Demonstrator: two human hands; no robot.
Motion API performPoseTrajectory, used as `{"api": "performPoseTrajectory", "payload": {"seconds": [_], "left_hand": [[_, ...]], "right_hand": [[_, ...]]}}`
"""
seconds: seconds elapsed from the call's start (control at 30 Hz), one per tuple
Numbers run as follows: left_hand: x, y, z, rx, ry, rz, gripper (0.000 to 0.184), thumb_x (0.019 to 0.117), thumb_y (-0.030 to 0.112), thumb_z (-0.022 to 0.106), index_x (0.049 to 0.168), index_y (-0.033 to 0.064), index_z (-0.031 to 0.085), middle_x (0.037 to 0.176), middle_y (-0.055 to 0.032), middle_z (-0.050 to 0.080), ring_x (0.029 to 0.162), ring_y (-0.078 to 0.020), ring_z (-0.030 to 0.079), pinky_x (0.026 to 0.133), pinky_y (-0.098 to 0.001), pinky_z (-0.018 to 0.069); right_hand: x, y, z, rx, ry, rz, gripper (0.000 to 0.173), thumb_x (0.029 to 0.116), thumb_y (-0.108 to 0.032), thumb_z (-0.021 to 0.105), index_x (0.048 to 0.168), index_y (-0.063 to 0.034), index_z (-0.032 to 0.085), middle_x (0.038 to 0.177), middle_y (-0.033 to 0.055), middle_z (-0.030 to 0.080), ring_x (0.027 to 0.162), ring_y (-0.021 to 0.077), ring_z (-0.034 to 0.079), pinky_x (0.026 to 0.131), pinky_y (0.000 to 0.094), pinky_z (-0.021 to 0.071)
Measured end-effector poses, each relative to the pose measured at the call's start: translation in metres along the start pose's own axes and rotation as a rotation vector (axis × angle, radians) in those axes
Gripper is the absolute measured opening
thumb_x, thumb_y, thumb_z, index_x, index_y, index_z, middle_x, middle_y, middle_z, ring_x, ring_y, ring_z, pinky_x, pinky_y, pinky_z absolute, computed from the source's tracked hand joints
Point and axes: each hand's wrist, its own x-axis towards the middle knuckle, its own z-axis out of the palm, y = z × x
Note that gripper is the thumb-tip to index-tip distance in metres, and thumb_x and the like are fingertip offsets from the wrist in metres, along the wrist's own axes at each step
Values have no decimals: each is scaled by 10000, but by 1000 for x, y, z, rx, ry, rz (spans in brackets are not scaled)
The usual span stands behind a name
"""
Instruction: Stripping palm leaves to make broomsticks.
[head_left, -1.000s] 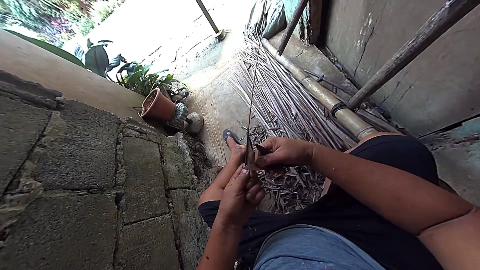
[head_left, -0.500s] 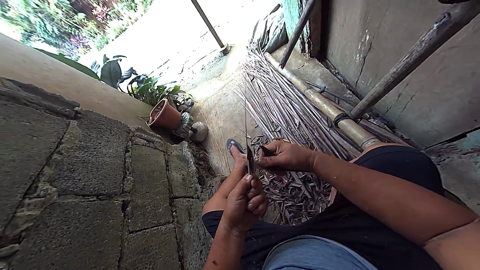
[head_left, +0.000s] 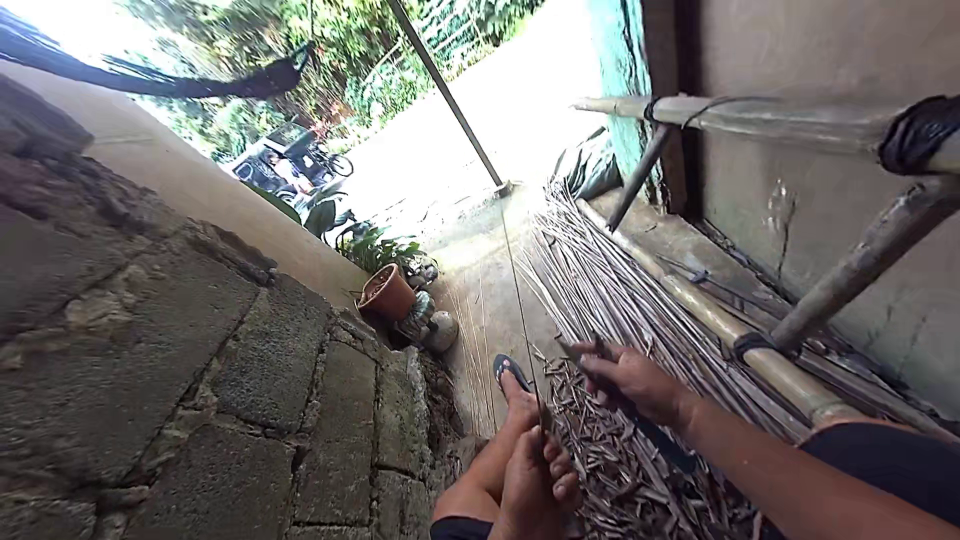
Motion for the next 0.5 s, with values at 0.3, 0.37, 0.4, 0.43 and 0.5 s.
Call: {"api": "performPoseTrajectory", "payload": {"seconds": [0.3,0.37,0.4,0.43,0.5], "left_hand": [[10,-2,-16,-46,-235,-229,518,1028,582,413,840,136,598,661,-6,533,497,-106,517,434,-234,424],[6,-6,-15,129,-147,-105,504,1038,573,419,851,141,599,665,10,533,512,-86,517,451,-223,429],[3,-9,-11,331,-66,0,429,1070,468,370,868,147,571,666,25,523,523,-73,504,467,-219,427],[1,-12,-5,599,31,131,353,1084,340,330,920,121,552,671,31,529,534,-68,514,489,-224,454],[-1,-19,-2,1013,148,382,321,1076,208,378,1062,-15,610,678,-11,586,554,-109,572,548,-293,532]], "right_hand": [[-1,16,2,17,-381,42,271,1028,-245,588,1239,-78,613,773,47,683,560,120,628,528,266,551],[-2,15,2,42,-342,53,248,1023,-241,597,1204,-72,608,759,53,675,554,126,628,524,268,550],[-3,16,3,59,-323,56,238,1025,-233,600,1196,-68,606,759,57,676,556,130,632,524,269,553],[-4,16,5,66,-309,54,220,1028,-226,596,1179,-67,605,759,57,674,559,131,632,528,269,552],[-4,17,8,61,-298,52,193,1031,-217,585,1154,-69,604,763,60,682,563,138,638,530,275,553]]}}
